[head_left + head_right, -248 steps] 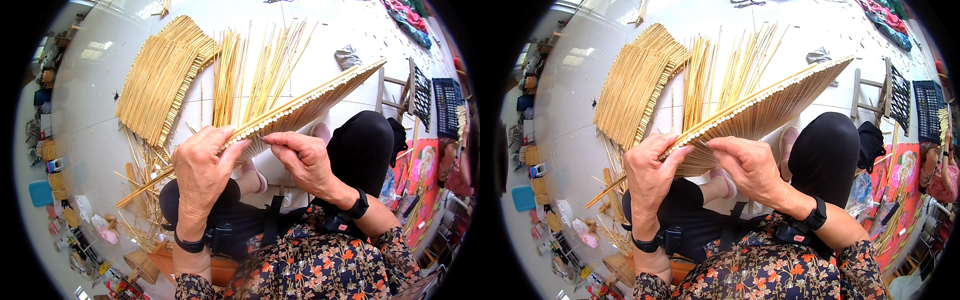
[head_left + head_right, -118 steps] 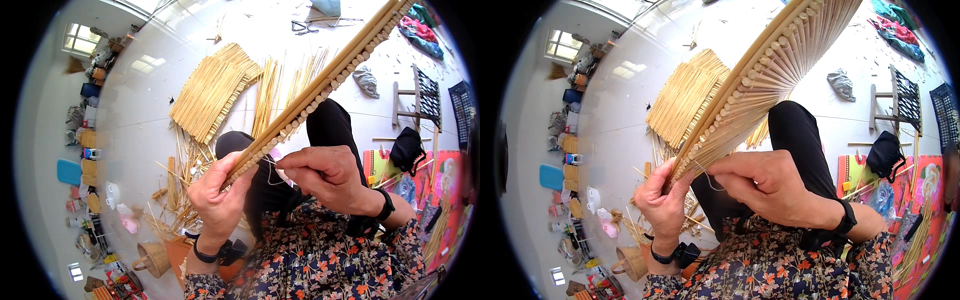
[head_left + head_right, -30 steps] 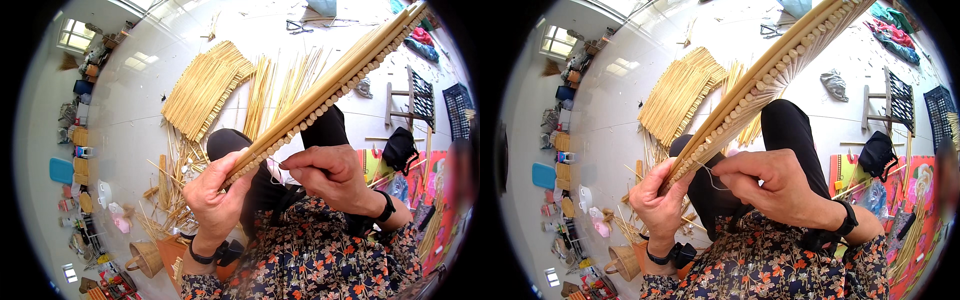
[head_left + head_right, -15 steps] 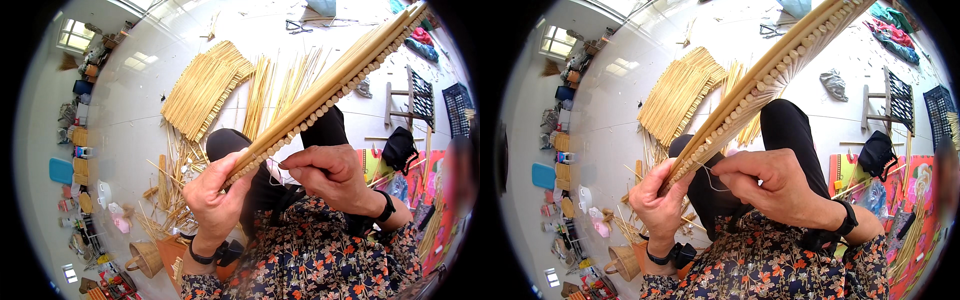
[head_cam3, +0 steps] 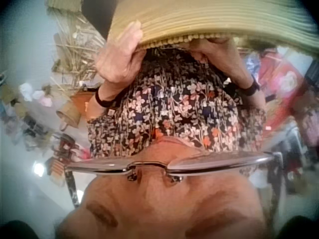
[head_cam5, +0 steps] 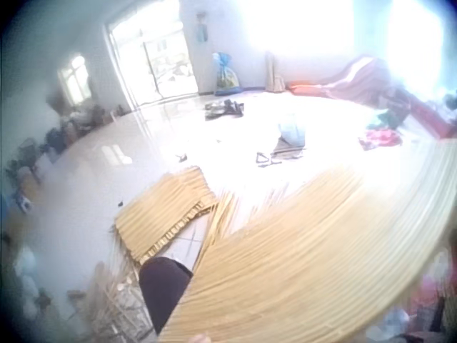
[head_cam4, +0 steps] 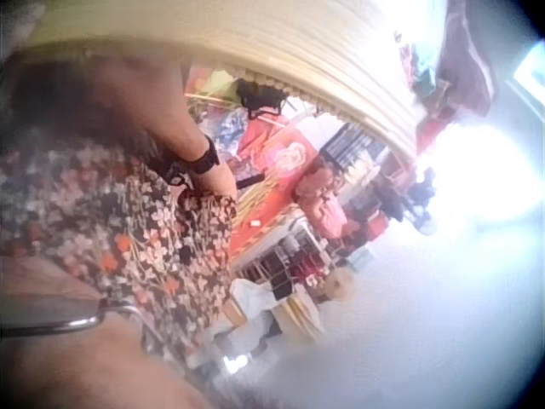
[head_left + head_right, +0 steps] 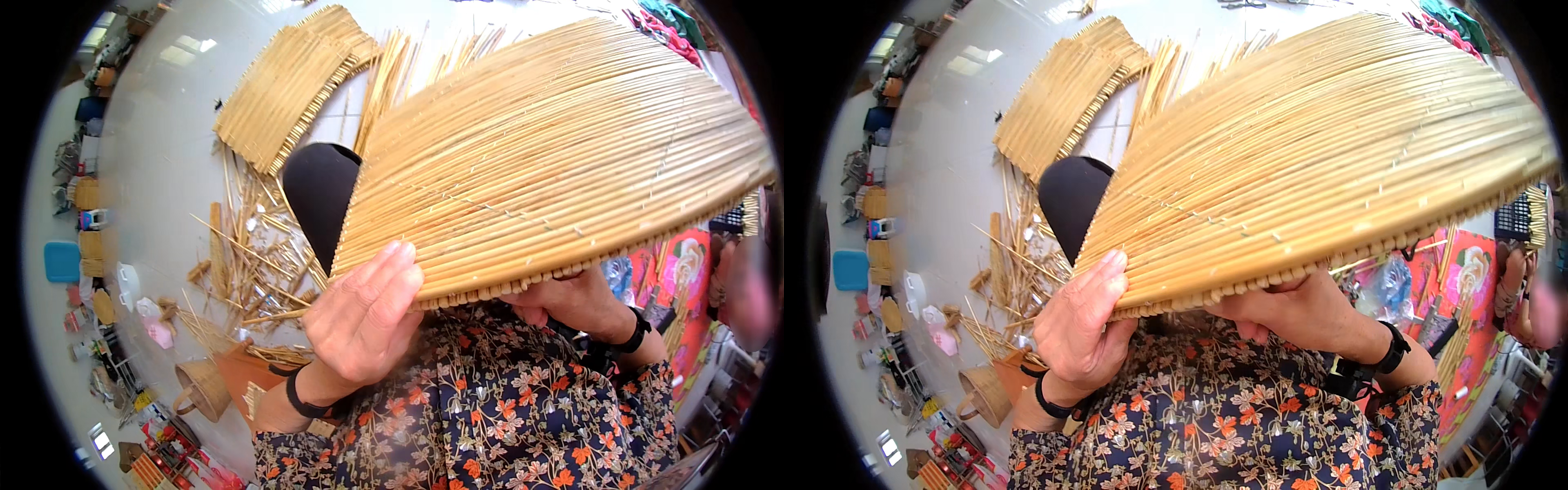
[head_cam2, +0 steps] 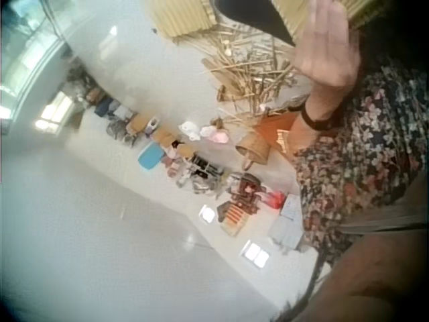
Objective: The person assembles bamboo mats by threading strings through the slats, aligning the edges, and trimming excess material with a tool.
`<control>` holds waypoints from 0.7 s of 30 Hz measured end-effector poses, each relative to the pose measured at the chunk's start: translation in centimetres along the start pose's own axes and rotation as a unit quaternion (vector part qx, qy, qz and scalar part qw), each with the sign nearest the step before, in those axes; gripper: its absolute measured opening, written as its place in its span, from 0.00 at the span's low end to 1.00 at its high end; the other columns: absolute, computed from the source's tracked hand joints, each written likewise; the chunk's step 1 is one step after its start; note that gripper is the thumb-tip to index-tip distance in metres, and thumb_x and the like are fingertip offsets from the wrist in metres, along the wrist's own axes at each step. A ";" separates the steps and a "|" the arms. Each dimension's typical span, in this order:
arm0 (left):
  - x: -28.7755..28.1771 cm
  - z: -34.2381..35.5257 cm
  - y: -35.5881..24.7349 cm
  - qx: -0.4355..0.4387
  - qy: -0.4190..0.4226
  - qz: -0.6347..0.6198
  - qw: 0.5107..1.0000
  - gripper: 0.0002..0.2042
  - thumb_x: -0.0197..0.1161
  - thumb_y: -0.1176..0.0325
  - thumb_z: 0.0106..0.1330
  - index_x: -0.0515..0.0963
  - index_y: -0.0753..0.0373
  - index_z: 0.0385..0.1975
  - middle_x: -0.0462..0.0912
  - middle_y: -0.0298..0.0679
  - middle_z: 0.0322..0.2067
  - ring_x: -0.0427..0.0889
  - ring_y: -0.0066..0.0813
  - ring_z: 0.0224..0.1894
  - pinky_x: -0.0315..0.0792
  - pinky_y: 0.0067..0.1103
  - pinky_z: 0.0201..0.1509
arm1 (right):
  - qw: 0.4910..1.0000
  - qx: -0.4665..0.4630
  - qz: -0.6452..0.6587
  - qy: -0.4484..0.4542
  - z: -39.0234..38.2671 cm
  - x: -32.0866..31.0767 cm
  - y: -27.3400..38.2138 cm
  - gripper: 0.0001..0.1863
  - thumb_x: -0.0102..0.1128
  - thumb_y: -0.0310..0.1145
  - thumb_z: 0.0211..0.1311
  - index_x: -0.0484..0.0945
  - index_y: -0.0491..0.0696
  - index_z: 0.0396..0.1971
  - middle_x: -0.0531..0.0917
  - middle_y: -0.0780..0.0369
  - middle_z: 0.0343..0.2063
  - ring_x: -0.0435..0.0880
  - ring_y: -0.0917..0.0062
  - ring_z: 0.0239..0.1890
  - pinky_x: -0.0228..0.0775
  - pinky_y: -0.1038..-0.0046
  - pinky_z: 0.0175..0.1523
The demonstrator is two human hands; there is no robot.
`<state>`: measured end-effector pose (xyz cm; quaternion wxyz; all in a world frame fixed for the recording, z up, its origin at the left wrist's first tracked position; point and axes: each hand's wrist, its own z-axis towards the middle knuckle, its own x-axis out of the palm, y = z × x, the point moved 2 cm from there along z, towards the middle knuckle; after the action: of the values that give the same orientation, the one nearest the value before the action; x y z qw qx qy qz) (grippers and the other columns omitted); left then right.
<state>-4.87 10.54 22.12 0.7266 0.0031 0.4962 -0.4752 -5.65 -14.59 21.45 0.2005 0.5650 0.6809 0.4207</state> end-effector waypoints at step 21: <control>0.5 -2.0 -0.7 0.016 0.000 0.020 1.000 0.09 0.71 0.74 0.62 0.86 0.67 0.40 0.90 0.49 0.41 0.91 0.42 0.49 0.86 0.27 0.48 | 0.988 -0.004 0.003 0.157 -0.6 0.0 -4.1 0.10 0.56 0.33 0.78 0.81 0.43 0.36 0.82 0.66 0.25 0.80 0.82 0.31 0.74 0.77 0.40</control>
<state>-6.72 10.79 21.07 0.7359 0.0245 0.4879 -0.4689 -8.57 -14.86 18.54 0.0916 0.4933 0.7005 0.5075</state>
